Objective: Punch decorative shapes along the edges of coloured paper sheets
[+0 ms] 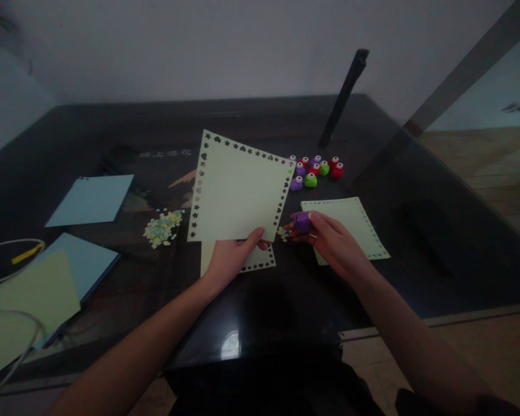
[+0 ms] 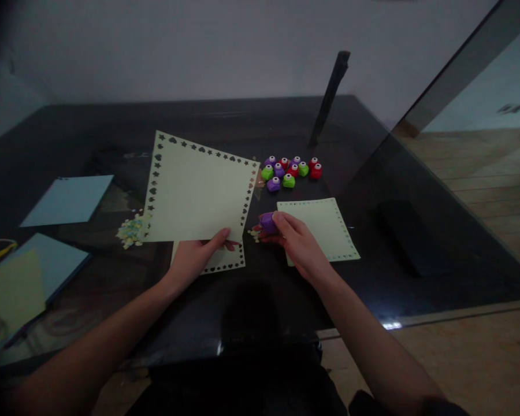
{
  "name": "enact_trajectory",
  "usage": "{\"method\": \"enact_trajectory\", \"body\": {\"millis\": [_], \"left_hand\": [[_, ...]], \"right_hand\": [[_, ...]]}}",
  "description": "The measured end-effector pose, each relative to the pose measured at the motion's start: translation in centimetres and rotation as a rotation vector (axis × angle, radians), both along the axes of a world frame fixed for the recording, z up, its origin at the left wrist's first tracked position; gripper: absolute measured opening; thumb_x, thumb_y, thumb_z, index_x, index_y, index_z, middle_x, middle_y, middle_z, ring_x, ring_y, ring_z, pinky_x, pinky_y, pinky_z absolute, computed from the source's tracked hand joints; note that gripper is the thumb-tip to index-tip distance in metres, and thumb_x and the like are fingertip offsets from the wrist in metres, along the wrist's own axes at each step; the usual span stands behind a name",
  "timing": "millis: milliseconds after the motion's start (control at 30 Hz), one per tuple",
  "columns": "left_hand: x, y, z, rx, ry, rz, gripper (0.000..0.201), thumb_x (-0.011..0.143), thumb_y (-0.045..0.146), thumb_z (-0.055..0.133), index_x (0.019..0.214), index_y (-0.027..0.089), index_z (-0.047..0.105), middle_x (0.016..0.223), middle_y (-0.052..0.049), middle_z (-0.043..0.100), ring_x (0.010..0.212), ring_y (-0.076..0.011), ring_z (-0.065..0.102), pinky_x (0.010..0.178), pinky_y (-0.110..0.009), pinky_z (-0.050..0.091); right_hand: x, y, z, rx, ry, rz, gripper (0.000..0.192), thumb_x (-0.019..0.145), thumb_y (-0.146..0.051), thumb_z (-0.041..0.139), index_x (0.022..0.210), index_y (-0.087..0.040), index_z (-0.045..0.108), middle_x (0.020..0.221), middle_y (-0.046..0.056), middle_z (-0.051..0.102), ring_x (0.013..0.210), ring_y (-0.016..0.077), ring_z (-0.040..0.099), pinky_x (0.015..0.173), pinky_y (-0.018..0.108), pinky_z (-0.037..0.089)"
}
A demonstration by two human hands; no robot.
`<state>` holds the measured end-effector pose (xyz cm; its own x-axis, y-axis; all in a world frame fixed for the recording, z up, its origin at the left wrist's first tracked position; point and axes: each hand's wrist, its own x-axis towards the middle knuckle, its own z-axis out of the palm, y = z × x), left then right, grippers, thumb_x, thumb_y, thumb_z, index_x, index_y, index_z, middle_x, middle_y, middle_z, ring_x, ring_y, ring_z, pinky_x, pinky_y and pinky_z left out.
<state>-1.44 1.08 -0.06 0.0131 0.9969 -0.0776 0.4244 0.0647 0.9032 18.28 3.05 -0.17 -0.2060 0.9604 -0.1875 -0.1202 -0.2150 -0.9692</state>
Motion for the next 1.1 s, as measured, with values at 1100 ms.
{"method": "enact_trajectory", "body": {"millis": [1100], "left_hand": [[-0.6,0.8,-0.9,-0.008,-0.076,0.043,0.03,0.078,0.037,0.055,0.055,0.018,0.061,0.062,-0.005,0.07,0.065,-0.0193,0.067,0.073,-0.032,0.051]], "right_hand": [[1.1,0.4,0.3,0.277,-0.398,0.046,0.034,0.083,-0.041,0.054,0.11,-0.02,0.058,0.085,0.004,0.065,0.067,0.0138,0.059,0.06,0.029,0.046]]}}
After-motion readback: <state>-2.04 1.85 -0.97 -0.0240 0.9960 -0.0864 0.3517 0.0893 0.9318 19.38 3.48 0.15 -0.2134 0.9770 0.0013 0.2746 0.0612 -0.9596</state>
